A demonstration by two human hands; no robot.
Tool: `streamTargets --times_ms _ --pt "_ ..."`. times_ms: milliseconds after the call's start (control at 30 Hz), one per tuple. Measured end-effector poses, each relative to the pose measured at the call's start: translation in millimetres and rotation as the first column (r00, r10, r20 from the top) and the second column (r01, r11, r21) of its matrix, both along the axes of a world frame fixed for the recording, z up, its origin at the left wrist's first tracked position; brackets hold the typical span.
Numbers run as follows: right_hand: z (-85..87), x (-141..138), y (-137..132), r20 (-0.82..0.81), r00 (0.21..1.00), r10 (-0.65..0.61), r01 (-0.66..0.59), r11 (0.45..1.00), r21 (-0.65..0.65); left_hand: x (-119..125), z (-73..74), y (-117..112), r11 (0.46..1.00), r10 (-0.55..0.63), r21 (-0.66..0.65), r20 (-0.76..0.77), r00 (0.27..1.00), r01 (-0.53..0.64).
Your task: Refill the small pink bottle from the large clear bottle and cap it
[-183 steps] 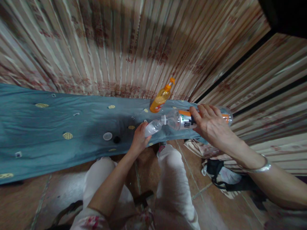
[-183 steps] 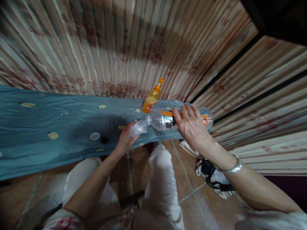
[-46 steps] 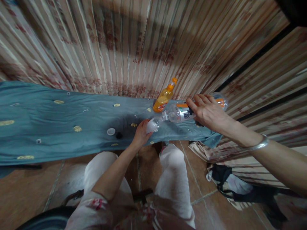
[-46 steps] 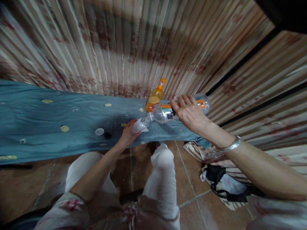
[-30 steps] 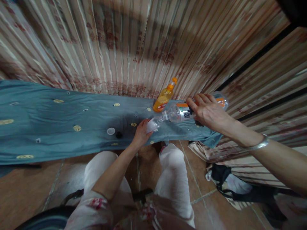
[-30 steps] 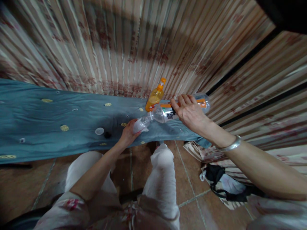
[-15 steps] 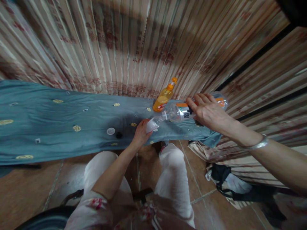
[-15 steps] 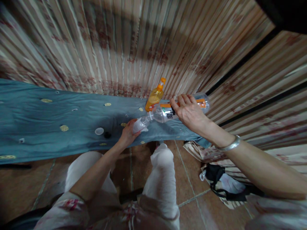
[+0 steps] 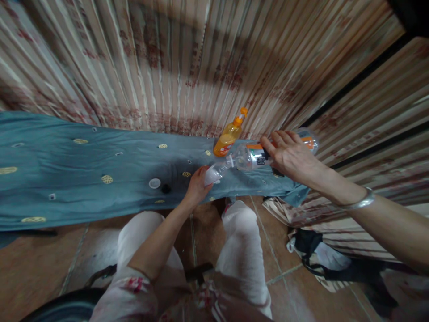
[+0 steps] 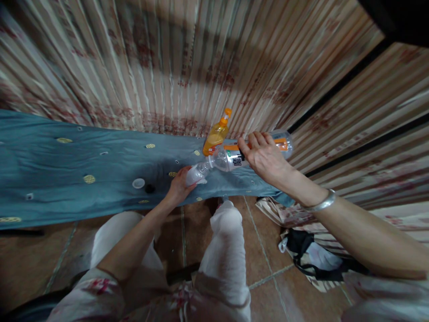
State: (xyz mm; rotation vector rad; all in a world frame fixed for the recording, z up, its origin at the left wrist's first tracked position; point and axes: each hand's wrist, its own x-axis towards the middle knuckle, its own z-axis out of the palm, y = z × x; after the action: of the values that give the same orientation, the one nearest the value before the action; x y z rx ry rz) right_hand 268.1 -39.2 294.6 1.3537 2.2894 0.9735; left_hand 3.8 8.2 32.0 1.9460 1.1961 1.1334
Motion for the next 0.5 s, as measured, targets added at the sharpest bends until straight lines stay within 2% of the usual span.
streamTargets --times_ms 500 --pt "0.3 -1.0 -0.4 0.016 1.000 0.025 -0.025 0.999 0.023 0.8 -0.6 -0.6 1.000 -0.004 0.004 0.007 1.000 0.004"
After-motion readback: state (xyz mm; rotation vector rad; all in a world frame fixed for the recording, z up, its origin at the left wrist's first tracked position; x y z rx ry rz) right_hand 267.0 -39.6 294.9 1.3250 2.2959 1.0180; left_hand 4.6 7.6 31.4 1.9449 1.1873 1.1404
